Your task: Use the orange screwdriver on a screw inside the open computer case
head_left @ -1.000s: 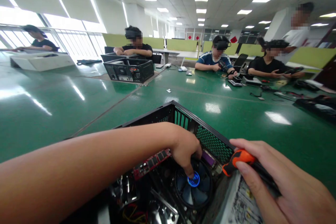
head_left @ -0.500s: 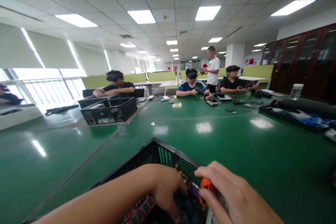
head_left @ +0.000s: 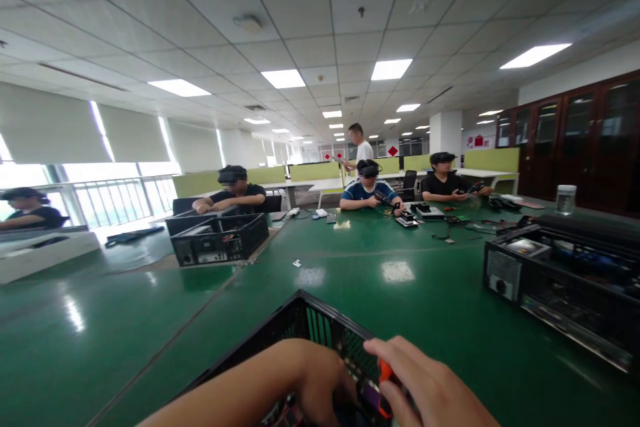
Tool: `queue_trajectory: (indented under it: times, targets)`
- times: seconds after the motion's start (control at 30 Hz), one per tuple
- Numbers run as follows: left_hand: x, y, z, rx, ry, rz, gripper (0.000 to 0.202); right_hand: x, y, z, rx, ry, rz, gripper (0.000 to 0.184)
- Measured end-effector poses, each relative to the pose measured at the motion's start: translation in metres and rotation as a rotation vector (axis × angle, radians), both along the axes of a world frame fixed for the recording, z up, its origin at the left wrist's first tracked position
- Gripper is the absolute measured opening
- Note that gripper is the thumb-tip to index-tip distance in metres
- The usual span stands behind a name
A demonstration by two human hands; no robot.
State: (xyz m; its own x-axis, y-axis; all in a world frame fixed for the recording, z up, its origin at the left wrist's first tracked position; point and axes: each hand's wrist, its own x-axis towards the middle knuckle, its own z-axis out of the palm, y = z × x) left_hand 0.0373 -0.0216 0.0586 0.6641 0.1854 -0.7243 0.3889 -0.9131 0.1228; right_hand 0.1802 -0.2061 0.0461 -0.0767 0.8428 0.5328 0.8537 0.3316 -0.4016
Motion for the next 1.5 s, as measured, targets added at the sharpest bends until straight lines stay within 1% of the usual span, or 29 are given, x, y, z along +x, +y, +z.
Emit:
queue_trajectory:
  times: [0.1,0.2,0.3,0.4,0.5,0.57,0.63,0.73,0.83,0.93,1.03,1.13,1.23,1.37,1.5]
  targets:
    - [-0.002,0.008,-0.010,-0.017,0.006,0.016,0.078,0.001,0.000,-0.003,-0.010,0.014,0.000,0.054]
    - [-0.003,0.012,-0.014,-0.030,-0.014,-0.006,0.071,-0.002,-0.001,-0.001,-0.027,0.032,-0.021,0.043]
    - [-0.003,0.012,-0.014,-0.002,-0.012,-0.074,0.067,-0.006,-0.003,0.004,-0.035,0.031,-0.033,0.030]
    - [-0.001,0.010,-0.013,0.032,-0.044,-0.190,0.059,-0.010,-0.006,0.008,-0.029,0.013,-0.033,0.024]
    - [0.000,0.009,-0.015,0.023,-0.075,-0.226,0.051,-0.011,-0.008,0.008,-0.009,-0.002,-0.013,0.018]
    - [0.000,0.009,-0.017,0.019,-0.115,-0.232,0.049,-0.011,-0.007,0.006,0.006,-0.007,-0.003,0.019]
    - [0.000,0.010,-0.019,0.005,-0.138,-0.242,0.049,-0.011,-0.006,0.003,0.022,-0.012,-0.007,0.024]
    - [-0.001,0.010,-0.022,0.003,-0.154,-0.223,0.058,-0.011,-0.004,-0.002,0.030,-0.022,-0.032,0.030]
    - [-0.002,0.011,-0.024,-0.022,-0.168,-0.191,0.061,-0.011,-0.006,-0.009,0.030,-0.009,-0.079,0.033]
    - [-0.004,0.013,-0.028,-0.041,-0.140,-0.150,0.061,-0.014,-0.010,-0.013,0.038,0.027,-0.129,0.031]
    - [-0.007,0.016,-0.032,-0.080,-0.119,-0.094,0.068,-0.021,-0.010,-0.015,0.052,0.054,-0.150,0.030]
    - [-0.010,0.018,-0.035,-0.099,-0.135,-0.067,0.063,-0.030,-0.005,-0.016,0.069,0.062,-0.163,0.033]
    - [-0.010,0.019,-0.036,-0.114,-0.159,-0.078,0.055,-0.037,0.000,-0.017,0.071,0.057,-0.134,0.033]
    - [-0.008,0.018,-0.035,-0.092,-0.163,-0.119,0.054,-0.042,0.001,-0.016,0.041,0.041,-0.065,0.030]
    - [-0.005,0.017,-0.032,-0.071,-0.114,-0.140,0.059,-0.039,-0.002,-0.012,0.032,-0.045,0.084,0.025]
